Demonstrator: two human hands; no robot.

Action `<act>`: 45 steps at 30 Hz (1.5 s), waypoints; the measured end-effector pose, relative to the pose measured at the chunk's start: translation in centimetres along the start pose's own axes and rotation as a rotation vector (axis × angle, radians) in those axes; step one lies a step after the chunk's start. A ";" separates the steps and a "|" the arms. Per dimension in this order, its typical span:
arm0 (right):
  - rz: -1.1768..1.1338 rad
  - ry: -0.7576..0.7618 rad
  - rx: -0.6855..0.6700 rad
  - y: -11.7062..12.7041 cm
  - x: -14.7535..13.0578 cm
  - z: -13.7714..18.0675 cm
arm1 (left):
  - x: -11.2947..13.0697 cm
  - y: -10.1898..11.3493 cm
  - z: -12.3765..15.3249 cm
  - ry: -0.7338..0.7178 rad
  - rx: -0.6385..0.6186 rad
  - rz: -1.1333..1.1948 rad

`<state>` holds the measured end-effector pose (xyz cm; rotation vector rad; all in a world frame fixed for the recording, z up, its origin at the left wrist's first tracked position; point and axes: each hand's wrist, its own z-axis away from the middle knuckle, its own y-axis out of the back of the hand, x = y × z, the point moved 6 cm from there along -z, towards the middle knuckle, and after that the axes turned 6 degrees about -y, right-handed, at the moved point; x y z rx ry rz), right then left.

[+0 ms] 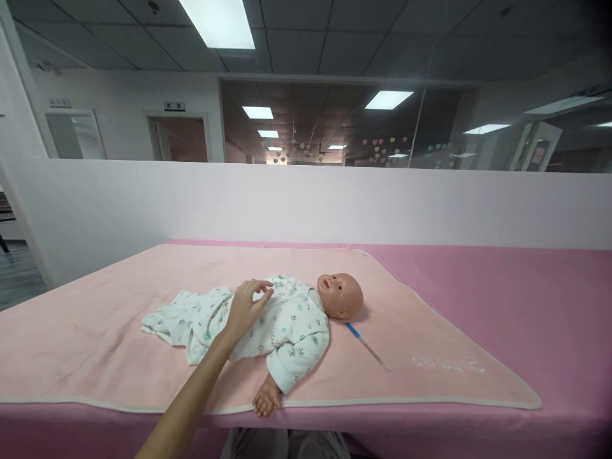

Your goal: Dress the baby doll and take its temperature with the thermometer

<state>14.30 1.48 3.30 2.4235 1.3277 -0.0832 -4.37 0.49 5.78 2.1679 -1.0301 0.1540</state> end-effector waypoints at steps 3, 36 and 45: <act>0.029 0.039 -0.071 1.0 -5.6 2.8 | 1.1 -2.6 -1.0 -0.030 -0.147 0.140; 0.083 -0.210 -0.226 -4.8 -3.0 -0.8 | -0.7 -3.5 0.4 -0.125 -0.182 0.108; 0.069 -0.229 -0.234 -4.9 -2.8 -0.8 | -2.3 -4.4 0.3 0.061 -0.194 0.277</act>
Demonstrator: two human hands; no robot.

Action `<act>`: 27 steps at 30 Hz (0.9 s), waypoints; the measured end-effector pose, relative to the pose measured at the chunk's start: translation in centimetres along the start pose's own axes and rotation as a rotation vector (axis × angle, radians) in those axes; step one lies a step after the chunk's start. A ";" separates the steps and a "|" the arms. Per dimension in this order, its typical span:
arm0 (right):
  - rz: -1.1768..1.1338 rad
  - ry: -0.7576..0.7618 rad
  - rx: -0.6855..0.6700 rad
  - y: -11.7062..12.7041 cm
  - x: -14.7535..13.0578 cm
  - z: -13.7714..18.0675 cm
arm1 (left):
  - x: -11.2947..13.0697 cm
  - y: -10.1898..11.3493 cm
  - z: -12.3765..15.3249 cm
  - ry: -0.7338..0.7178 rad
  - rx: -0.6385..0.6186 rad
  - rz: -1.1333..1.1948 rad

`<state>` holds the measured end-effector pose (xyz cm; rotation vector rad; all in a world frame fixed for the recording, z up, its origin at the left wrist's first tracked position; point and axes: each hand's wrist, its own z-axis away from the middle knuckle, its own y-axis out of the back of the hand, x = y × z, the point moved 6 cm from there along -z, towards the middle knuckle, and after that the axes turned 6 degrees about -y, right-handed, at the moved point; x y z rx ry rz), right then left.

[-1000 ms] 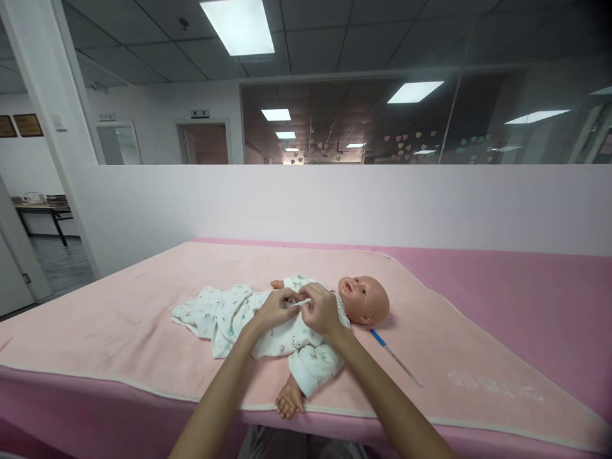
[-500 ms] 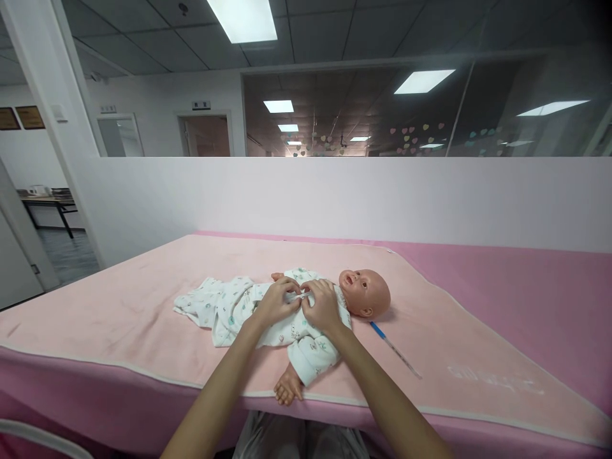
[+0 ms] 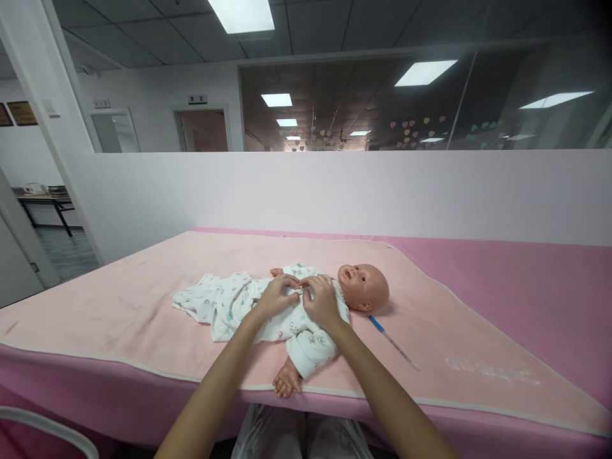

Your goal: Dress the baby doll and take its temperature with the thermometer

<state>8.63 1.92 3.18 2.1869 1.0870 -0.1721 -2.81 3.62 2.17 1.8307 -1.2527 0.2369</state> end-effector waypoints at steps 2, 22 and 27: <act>-0.002 -0.001 0.005 0.0 0.1 0.0 | 0.1 0.1 0.0 0.019 -0.007 0.030; 0.037 -0.059 0.049 0.1 0.5 0.0 | 0.4 0.8 0.3 0.013 0.074 0.009; 0.053 -0.061 0.051 0.0 0.6 -0.1 | 0.5 0.6 0.1 -0.006 0.018 0.049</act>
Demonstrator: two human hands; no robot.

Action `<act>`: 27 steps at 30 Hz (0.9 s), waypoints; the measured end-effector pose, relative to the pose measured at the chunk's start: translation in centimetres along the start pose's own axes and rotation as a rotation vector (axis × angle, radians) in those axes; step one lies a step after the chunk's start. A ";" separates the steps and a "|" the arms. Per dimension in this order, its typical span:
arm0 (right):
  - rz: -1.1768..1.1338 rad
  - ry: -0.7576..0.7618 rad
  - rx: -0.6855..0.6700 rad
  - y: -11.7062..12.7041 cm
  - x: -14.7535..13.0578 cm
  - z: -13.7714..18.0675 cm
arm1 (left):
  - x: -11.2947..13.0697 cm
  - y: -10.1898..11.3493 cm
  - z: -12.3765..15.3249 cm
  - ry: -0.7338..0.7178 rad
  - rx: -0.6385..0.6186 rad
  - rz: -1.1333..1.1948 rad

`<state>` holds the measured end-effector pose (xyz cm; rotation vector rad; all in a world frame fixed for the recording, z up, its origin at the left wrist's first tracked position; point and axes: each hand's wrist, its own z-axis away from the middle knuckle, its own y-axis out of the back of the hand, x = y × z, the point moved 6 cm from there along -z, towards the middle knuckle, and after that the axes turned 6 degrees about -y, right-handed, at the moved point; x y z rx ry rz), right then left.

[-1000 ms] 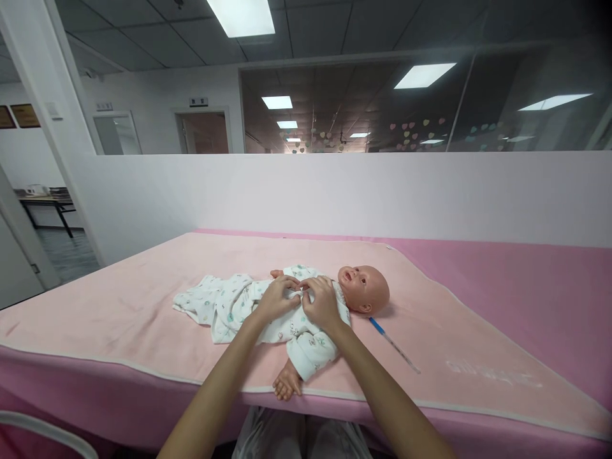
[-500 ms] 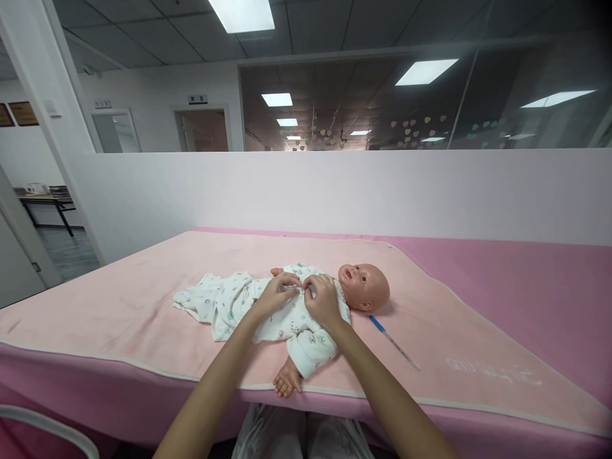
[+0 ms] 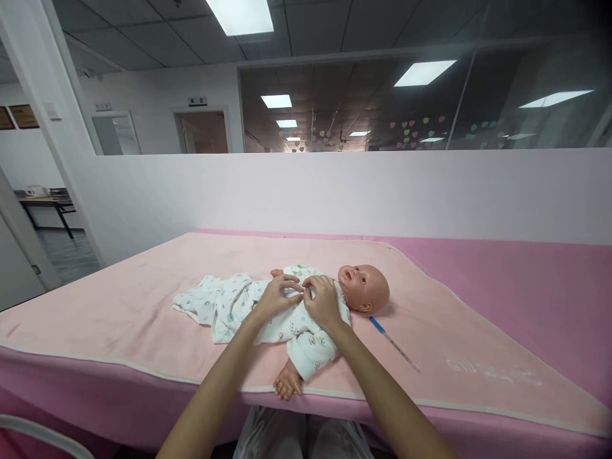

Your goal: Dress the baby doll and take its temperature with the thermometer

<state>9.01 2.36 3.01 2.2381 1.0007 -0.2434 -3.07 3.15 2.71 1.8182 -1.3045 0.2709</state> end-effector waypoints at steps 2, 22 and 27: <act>-0.008 0.033 -0.005 0.1 -0.4 0.0 | 0.2 0.2 0.1 0.001 -0.093 0.075; -0.004 0.136 -0.152 -1.2 -2.6 0.7 | 0.4 3.9 3.5 -0.060 0.002 -0.303; 0.025 0.111 -0.161 -1.4 -2.3 0.7 | -0.4 3.7 3.4 -0.028 -0.003 -0.235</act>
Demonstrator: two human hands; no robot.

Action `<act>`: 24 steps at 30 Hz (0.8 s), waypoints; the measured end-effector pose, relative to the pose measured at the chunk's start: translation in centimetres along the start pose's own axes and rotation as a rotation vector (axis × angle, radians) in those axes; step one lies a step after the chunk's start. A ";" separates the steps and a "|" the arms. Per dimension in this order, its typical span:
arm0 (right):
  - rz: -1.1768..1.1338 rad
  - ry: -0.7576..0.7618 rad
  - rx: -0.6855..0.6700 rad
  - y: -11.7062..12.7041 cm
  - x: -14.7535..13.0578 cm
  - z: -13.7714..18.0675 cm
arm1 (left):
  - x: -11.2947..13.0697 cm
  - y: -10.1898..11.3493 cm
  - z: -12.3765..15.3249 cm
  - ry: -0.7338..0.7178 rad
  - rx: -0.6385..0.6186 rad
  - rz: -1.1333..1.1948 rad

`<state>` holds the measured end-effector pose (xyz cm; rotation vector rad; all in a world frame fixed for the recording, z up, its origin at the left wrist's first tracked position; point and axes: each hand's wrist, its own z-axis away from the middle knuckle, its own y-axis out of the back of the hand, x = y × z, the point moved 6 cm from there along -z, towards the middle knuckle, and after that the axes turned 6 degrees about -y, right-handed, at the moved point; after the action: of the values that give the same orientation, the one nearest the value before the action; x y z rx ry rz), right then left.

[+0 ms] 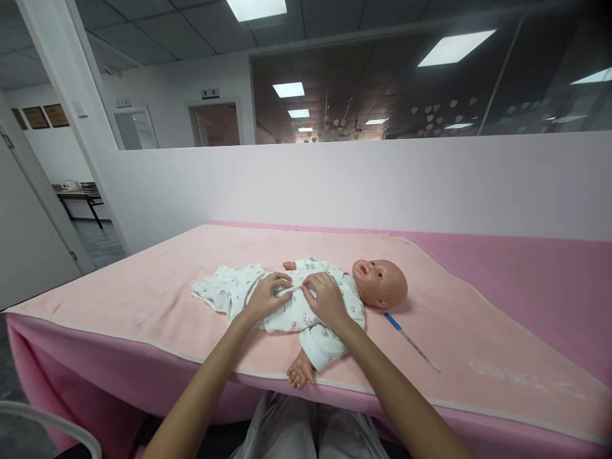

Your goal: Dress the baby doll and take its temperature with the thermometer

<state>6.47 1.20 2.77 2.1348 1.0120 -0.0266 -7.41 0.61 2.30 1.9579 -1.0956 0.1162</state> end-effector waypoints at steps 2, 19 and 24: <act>0.000 -0.002 -0.004 -0.1 0.1 0.0 | -0.3 -0.1 0.0 0.015 0.006 0.020; -0.066 0.014 0.040 0.3 0.1 0.1 | -0.7 -0.1 0.0 0.059 0.012 0.222; -0.052 0.010 0.034 0.2 0.2 0.1 | -0.9 -0.1 0.1 0.082 0.016 0.241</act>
<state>6.74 1.23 2.77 2.1410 1.0795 -0.0583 -7.92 1.18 1.75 1.8122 -1.2753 0.3327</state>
